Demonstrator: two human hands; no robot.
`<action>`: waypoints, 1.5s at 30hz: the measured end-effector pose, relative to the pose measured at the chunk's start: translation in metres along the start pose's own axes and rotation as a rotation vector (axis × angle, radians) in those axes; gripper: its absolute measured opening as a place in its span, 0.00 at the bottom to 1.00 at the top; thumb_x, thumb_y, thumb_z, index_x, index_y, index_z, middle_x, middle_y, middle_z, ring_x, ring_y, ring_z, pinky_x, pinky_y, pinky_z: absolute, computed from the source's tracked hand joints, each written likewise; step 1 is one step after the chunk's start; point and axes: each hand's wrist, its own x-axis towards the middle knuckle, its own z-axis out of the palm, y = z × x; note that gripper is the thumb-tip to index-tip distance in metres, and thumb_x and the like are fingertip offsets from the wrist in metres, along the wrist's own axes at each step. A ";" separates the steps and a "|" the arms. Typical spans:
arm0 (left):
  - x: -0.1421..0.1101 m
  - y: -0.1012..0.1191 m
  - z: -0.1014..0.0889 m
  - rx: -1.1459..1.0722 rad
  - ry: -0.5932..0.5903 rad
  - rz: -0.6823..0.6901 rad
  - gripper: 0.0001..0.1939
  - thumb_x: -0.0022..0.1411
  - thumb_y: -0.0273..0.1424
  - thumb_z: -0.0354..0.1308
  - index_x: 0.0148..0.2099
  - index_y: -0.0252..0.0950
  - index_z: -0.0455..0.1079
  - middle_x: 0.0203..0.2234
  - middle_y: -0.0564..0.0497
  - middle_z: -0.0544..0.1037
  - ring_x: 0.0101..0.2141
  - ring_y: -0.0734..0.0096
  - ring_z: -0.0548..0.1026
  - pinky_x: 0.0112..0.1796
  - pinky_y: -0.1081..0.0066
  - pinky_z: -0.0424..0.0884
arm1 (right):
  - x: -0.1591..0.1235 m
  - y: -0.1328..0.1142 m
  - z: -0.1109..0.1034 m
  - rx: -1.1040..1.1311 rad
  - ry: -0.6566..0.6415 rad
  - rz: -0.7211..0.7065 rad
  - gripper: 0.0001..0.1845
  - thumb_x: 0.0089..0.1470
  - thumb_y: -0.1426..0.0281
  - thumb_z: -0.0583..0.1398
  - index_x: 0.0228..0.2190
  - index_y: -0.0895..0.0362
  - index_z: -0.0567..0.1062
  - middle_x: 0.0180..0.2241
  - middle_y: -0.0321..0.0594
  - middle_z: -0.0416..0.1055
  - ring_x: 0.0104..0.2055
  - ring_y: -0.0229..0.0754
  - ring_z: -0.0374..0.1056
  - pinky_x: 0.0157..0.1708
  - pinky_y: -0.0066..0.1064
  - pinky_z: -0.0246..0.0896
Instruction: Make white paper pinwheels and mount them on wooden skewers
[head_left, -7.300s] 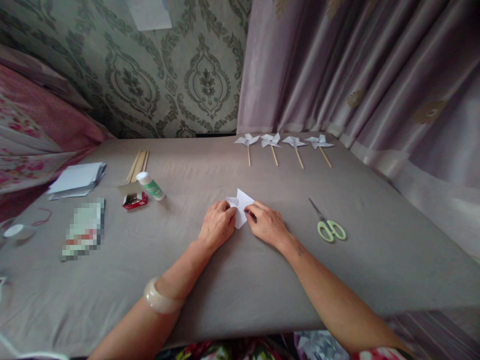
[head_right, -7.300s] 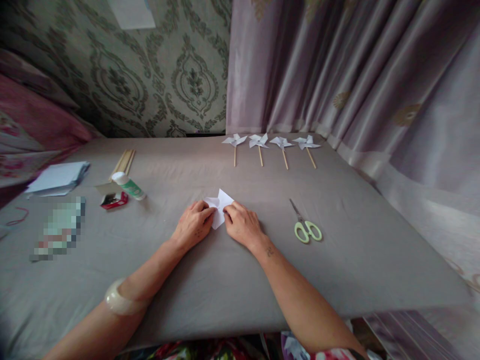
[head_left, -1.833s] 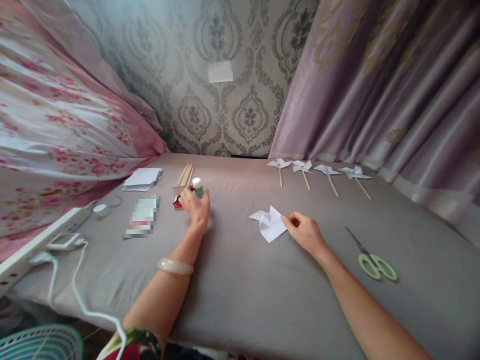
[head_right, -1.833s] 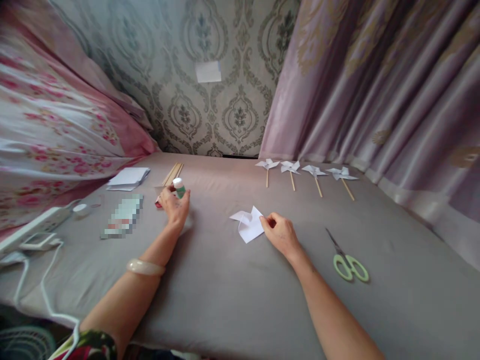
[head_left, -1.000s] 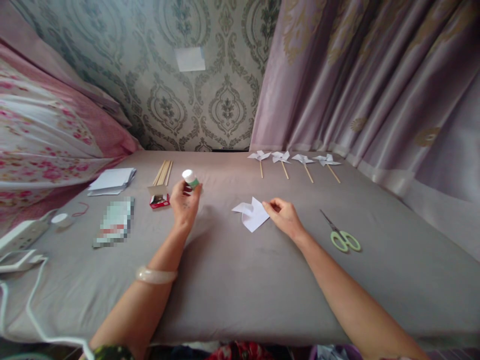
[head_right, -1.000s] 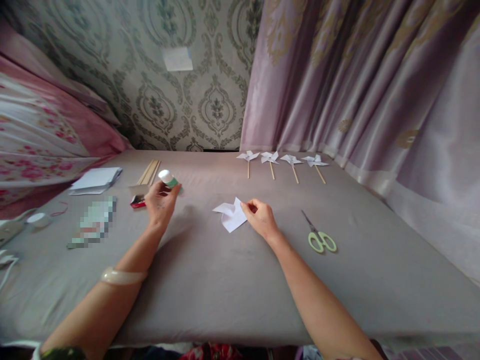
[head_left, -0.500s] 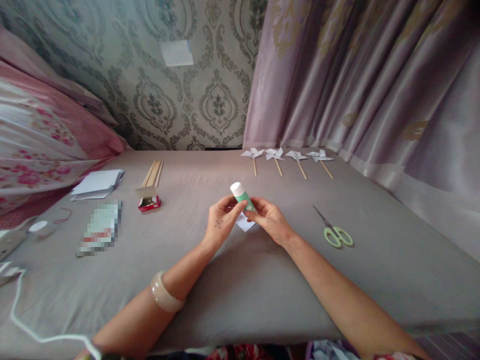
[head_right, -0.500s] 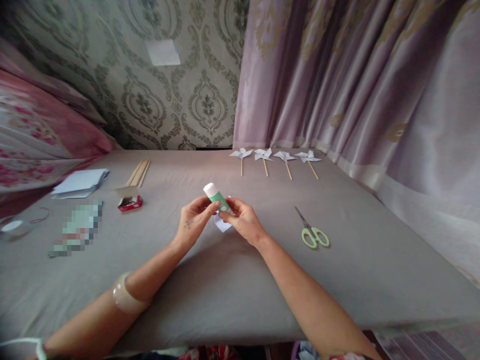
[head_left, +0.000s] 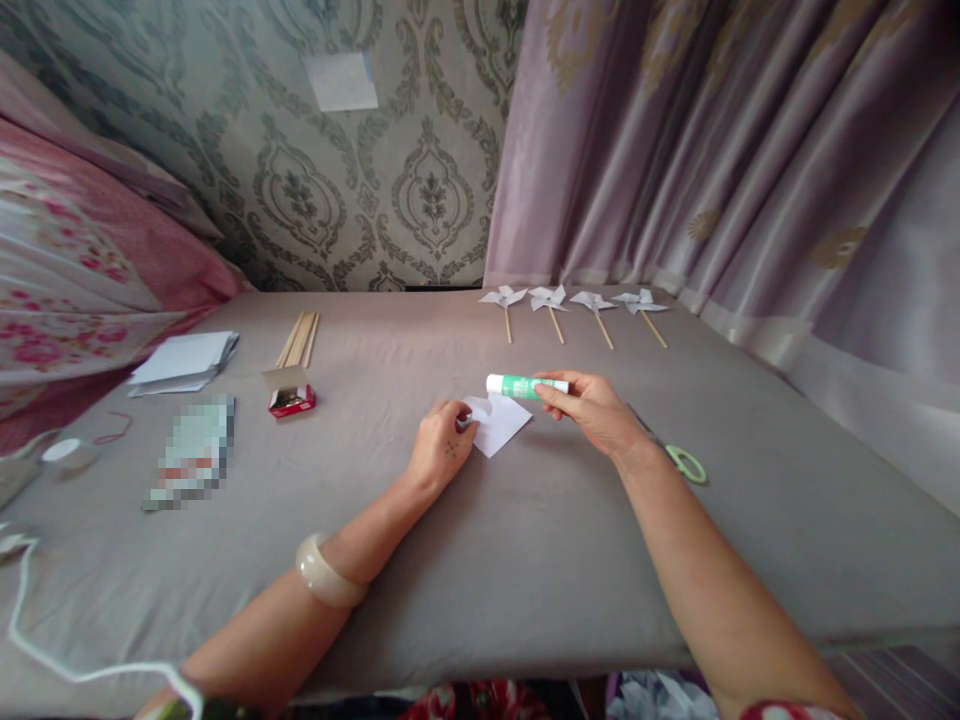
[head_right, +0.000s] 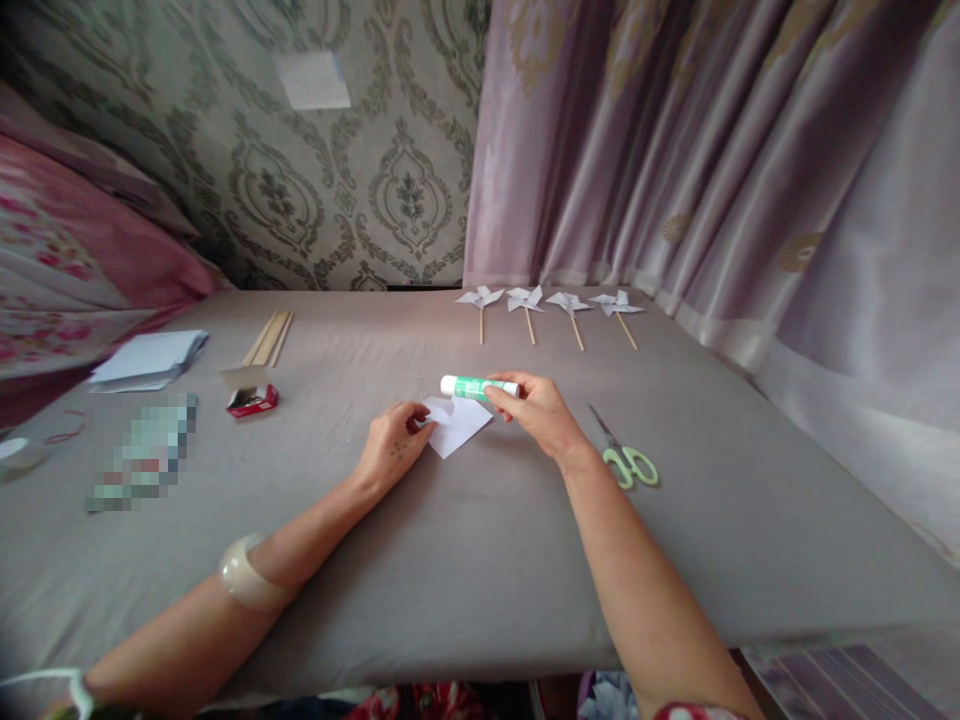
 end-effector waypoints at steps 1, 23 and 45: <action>-0.001 -0.001 0.001 0.014 -0.003 0.013 0.05 0.54 0.26 0.57 0.35 0.36 0.72 0.30 0.48 0.75 0.30 0.68 0.73 0.35 0.68 0.70 | 0.000 0.000 0.002 -0.020 0.021 -0.011 0.23 0.38 0.59 0.68 0.34 0.61 0.76 0.20 0.31 0.66 0.20 0.31 0.58 0.22 0.26 0.54; -0.006 0.014 -0.002 0.273 -0.206 0.229 0.12 0.62 0.25 0.49 0.34 0.38 0.74 0.37 0.46 0.73 0.41 0.63 0.71 0.41 0.67 0.69 | 0.000 0.006 0.031 -0.450 0.228 -0.301 0.19 0.46 0.58 0.63 0.37 0.58 0.74 0.27 0.39 0.74 0.27 0.39 0.67 0.29 0.30 0.62; -0.004 0.016 -0.004 0.394 -0.276 0.232 0.15 0.65 0.27 0.45 0.36 0.35 0.73 0.37 0.46 0.72 0.41 0.65 0.70 0.43 0.69 0.69 | 0.015 -0.010 0.050 -0.757 -0.108 -0.474 0.13 0.49 0.66 0.62 0.37 0.57 0.73 0.28 0.38 0.72 0.27 0.37 0.64 0.30 0.27 0.56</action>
